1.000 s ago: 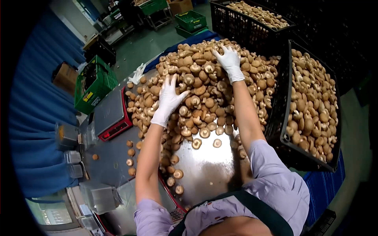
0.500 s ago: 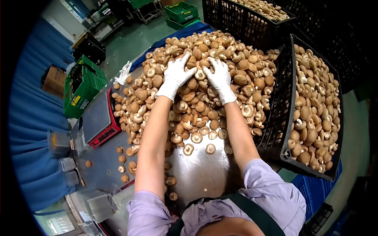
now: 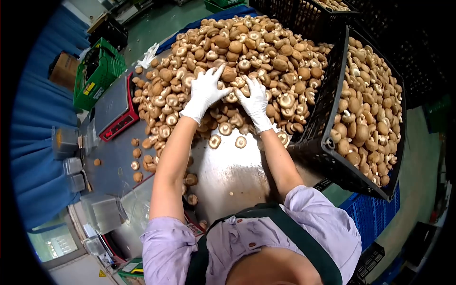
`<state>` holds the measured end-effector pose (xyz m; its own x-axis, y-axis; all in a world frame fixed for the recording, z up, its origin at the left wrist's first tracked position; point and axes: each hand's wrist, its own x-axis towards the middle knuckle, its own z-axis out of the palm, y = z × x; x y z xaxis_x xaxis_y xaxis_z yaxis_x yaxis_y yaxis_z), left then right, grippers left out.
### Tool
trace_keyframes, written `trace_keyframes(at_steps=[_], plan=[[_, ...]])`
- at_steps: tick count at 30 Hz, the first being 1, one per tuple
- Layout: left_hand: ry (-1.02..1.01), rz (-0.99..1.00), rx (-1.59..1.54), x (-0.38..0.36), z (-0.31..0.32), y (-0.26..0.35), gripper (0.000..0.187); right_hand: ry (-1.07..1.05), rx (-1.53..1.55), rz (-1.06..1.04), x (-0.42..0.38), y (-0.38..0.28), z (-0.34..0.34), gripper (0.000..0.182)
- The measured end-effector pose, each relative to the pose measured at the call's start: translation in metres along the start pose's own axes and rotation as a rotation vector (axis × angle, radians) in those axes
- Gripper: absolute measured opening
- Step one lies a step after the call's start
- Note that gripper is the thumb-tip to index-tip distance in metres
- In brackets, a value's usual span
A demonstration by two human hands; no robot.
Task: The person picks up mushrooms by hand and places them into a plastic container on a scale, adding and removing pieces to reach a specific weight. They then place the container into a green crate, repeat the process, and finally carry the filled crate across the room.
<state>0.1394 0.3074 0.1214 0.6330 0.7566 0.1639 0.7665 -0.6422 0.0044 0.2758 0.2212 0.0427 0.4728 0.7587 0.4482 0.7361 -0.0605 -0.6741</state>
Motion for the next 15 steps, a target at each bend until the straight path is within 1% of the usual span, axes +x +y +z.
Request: trace_keyframes(at_steps=[2, 4, 5, 6, 7, 8, 9, 10, 12, 13, 14, 15], plan=[[-0.055, -0.091, -0.172, -0.023, 0.010, -0.002, 0.082, 0.032, 0.050, -0.074, -0.017, 0.018, 0.012, 0.051], [0.080, -0.050, -0.213, -0.054, 0.026, -0.004, 0.082, -0.015, 0.073, -0.102, -0.033, 0.005, 0.001, 0.051], [0.112, -0.060, -0.203, -0.065, 0.032, -0.004, 0.083, -0.043, 0.108, -0.087, -0.038, 0.002, 0.002, 0.051], [0.109, -0.092, -0.227, -0.076, 0.035, -0.003, 0.084, -0.073, 0.143, -0.067, -0.046, -0.003, 0.002, 0.052], [0.060, -0.172, -0.291, -0.089, 0.039, -0.003, 0.083, -0.073, 0.149, -0.096, -0.056, -0.008, 0.003, 0.052], [0.013, -0.254, -0.355, -0.104, 0.041, -0.002, 0.083, -0.147, 0.118, -0.104, -0.065, -0.012, 0.001, 0.052], [0.028, -0.281, -0.408, -0.120, 0.058, -0.007, 0.082, -0.132, 0.130, -0.112, -0.076, -0.010, 0.008, 0.052], [0.121, -0.221, -0.297, -0.138, 0.069, -0.007, 0.082, -0.116, 0.143, -0.125, -0.084, -0.006, 0.014, 0.051], [0.187, -0.132, -0.118, -0.172, 0.073, 0.003, 0.081, -0.242, 0.187, -0.099, -0.095, -0.015, -0.001, 0.050], [0.182, -0.140, -0.119, -0.187, 0.075, 0.008, 0.081, -0.315, 0.226, -0.091, -0.100, -0.016, -0.007, 0.049], [0.151, -0.313, -0.353, -0.202, 0.077, 0.013, 0.078, -0.388, 0.265, -0.081, -0.105, -0.017, -0.010, 0.049], [0.118, -0.486, -0.586, -0.215, 0.080, 0.018, 0.075, -0.411, 0.287, -0.115, -0.115, -0.010, -0.003, 0.049]])
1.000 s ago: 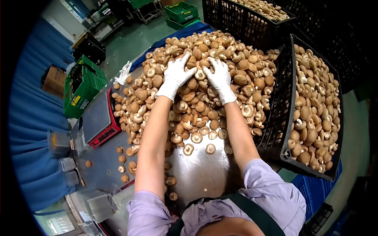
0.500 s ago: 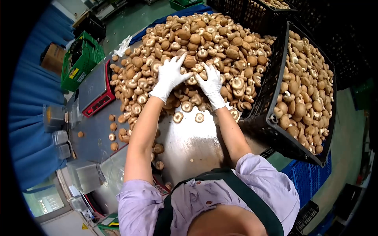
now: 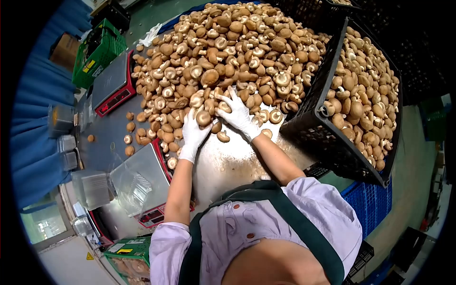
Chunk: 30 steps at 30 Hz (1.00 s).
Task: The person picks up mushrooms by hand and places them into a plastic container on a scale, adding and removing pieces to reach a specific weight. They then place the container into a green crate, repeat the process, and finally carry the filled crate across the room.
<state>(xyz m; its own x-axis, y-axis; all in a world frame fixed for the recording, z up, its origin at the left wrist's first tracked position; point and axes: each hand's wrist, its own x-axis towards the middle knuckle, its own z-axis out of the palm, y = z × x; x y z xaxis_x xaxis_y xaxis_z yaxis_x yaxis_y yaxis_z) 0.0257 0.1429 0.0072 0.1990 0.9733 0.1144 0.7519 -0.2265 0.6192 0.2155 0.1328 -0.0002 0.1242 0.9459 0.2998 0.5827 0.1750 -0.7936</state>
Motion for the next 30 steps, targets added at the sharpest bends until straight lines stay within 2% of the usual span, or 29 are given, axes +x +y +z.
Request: trace_keyframes(at_steps=[1, 3, 9, 11, 14, 15, 17, 18, 21, 23, 25, 27, 29, 30], plan=[[0.074, 0.242, 0.228, -0.011, 0.001, -0.007, 0.075, -0.014, -0.029, -0.030, -0.008, -0.004, 0.000, 0.049], [0.119, 0.250, 0.182, -0.035, 0.001, -0.014, 0.074, -0.064, -0.093, -0.145, -0.022, -0.007, -0.001, 0.050], [0.110, 0.059, 0.111, -0.084, -0.007, -0.030, 0.058, -0.282, -0.180, -0.343, -0.058, -0.028, -0.008, 0.059], [0.092, 0.139, 0.355, -0.101, -0.008, -0.032, 0.057, -0.293, -0.203, -0.380, -0.067, -0.030, -0.016, 0.059], [0.077, 0.120, 0.405, -0.132, -0.005, -0.021, 0.061, -0.350, -0.119, -0.355, -0.080, -0.020, -0.034, 0.058], [0.064, 0.102, 0.405, -0.139, -0.007, -0.016, 0.064, -0.381, -0.173, -0.309, -0.085, -0.017, -0.036, 0.060], [0.060, 0.092, 0.325, -0.147, -0.010, -0.014, 0.066, -0.307, -0.250, -0.266, -0.094, -0.007, -0.044, 0.061], [0.043, 0.107, 0.284, -0.149, -0.011, -0.014, 0.065, -0.375, -0.235, -0.199, -0.096, -0.002, -0.049, 0.060], [0.101, 0.127, 0.184, -0.137, -0.016, -0.011, 0.058, -0.352, -0.281, -0.122, -0.095, 0.009, -0.057, 0.058], [0.174, 0.113, 0.148, -0.112, -0.019, -0.005, 0.058, -0.212, -0.144, -0.072, -0.074, -0.001, -0.064, 0.044], [0.204, 0.164, 0.059, -0.072, -0.026, 0.010, 0.060, -0.038, -0.021, -0.126, -0.039, 0.008, -0.054, 0.042], [0.202, 0.150, 0.103, -0.032, -0.026, 0.023, 0.061, 0.061, -0.161, -0.174, 0.006, 0.005, -0.047, 0.041], [0.178, 0.156, 0.096, 0.010, -0.017, 0.022, 0.065, 0.009, -0.116, -0.051, 0.055, -0.010, -0.046, 0.042], [0.140, 0.191, 0.159, 0.030, -0.016, 0.025, 0.070, 0.025, -0.210, -0.047, 0.079, -0.005, -0.035, 0.046]])
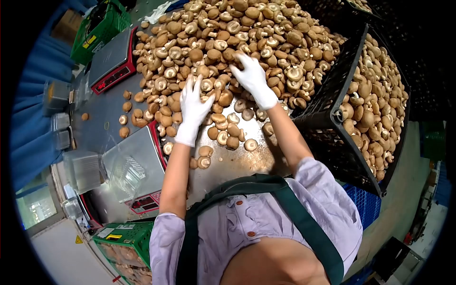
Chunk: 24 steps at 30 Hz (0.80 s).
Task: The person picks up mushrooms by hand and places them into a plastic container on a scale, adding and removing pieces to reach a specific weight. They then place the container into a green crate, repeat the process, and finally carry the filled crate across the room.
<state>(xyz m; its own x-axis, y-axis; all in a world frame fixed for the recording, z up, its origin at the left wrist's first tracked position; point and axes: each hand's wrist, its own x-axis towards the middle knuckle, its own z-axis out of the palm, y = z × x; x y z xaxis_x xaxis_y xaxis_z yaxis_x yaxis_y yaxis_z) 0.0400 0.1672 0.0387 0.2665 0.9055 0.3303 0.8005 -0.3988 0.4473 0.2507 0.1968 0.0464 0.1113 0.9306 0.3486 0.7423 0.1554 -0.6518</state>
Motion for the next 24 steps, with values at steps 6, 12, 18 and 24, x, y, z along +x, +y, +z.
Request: trace_keyframes(at_steps=[6, 12, 18, 24], plan=[[-0.331, -0.166, 0.170, 0.023, 0.024, -0.019, 0.091, -0.229, -0.455, -0.014, 0.034, -0.009, 0.051, 0.085], [-0.377, 0.021, 0.280, -0.036, 0.004, 0.001, 0.072, -0.324, -0.336, -0.307, -0.047, -0.016, 0.041, 0.049], [-0.207, -0.079, 0.208, -0.110, -0.017, -0.013, 0.067, -0.337, 0.124, -0.258, -0.113, -0.035, 0.014, 0.028], [-0.097, -0.270, 0.183, -0.177, -0.026, -0.040, 0.064, -0.329, -0.072, -0.292, -0.170, -0.006, -0.008, 0.030]])
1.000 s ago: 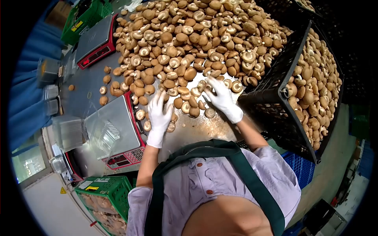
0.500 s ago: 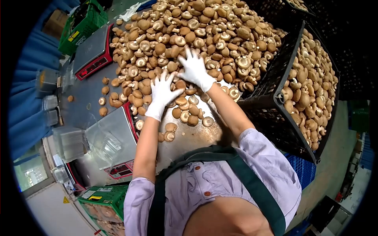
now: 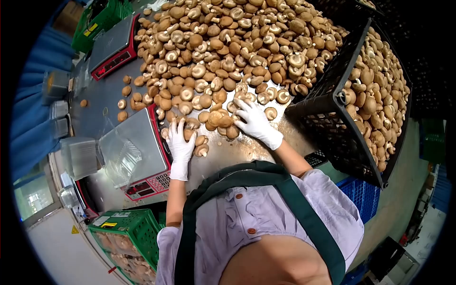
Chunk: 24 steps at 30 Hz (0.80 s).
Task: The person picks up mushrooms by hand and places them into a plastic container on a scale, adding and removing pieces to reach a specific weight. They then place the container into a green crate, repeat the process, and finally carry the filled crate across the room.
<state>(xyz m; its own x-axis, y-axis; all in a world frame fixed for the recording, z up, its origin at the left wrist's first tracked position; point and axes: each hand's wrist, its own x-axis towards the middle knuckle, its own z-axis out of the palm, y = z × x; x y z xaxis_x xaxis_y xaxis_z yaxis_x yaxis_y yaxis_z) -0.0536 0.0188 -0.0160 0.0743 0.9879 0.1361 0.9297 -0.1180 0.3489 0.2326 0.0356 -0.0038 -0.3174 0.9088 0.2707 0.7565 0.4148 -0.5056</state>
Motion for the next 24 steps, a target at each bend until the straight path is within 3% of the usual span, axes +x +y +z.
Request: trace_keyframes(at_steps=[4, 9, 13, 15, 17, 19, 22, 24], plan=[[0.064, -0.015, -0.237, -0.009, -0.001, -0.001, 0.068, 0.036, 0.033, 0.148, -0.009, 0.010, -0.012, 0.022], [-0.019, 0.109, -0.110, 0.006, -0.009, 0.035, 0.080, 0.293, 0.046, 0.254, 0.022, 0.035, -0.015, 0.031], [-0.082, 0.134, -0.097, 0.029, 0.001, 0.060, 0.087, 0.115, -0.167, 0.260, 0.064, 0.023, -0.010, 0.051], [-0.230, 0.313, 0.120, 0.038, 0.006, 0.061, 0.085, -0.099, -0.360, 0.222, 0.070, -0.005, -0.004, 0.052], [-0.166, 0.336, 0.102, 0.037, 0.010, 0.057, 0.080, -0.118, -0.450, 0.092, 0.063, -0.006, 0.024, 0.050], [-0.235, 0.353, -0.046, 0.031, 0.002, 0.051, 0.074, -0.081, -0.170, -0.040, 0.055, -0.006, 0.026, 0.044], [-0.142, 0.415, -0.038, 0.007, -0.006, 0.039, 0.065, -0.306, -0.129, -0.084, 0.033, -0.020, 0.005, 0.046], [-0.127, 0.399, -0.004, -0.008, -0.014, 0.037, 0.065, -0.260, -0.150, -0.158, 0.015, -0.029, 0.003, 0.051]])
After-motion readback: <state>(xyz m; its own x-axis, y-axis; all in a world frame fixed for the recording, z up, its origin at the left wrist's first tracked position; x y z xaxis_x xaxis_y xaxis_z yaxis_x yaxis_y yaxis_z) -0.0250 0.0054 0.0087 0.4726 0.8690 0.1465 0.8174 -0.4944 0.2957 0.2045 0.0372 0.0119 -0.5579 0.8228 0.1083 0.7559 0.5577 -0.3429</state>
